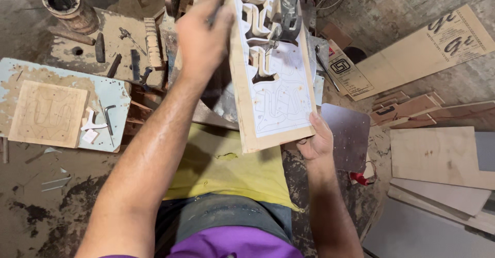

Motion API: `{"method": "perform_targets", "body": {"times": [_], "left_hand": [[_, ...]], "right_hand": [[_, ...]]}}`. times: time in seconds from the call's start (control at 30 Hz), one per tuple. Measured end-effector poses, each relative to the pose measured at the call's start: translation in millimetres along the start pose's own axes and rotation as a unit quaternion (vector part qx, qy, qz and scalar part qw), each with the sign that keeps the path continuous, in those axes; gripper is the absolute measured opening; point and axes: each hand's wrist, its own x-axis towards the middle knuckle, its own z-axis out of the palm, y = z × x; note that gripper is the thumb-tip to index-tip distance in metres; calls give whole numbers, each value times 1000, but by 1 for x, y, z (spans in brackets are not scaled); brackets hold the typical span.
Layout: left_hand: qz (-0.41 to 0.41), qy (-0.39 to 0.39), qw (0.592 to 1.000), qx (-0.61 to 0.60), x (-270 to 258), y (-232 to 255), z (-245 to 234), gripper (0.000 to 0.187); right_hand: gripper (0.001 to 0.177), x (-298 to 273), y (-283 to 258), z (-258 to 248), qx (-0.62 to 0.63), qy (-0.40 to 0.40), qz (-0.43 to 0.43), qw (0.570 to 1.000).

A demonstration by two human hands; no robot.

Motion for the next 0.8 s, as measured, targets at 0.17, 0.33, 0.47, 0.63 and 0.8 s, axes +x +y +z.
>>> {"method": "perform_targets", "body": {"times": [0.17,0.33,0.47,0.63,0.8], "left_hand": [[-19,-110,986,121,-24,-29,-14,41],[-3,-234,930,282,-22,-29,11,47],[75,-83,946,303,-23,-49,-8,22],[13,154,969,193,-65,-112,-109,21],[-163,188,955,158,-147,-213,-226,19]], "right_hand": [[59,-2,2,15,-38,140,17,989],[60,-6,2,8,-56,60,24,996],[57,-6,3,-9,-22,-3,4,1000],[53,-15,1,12,-165,51,-1,985],[43,-21,-13,58,-315,143,-2,938]]}}
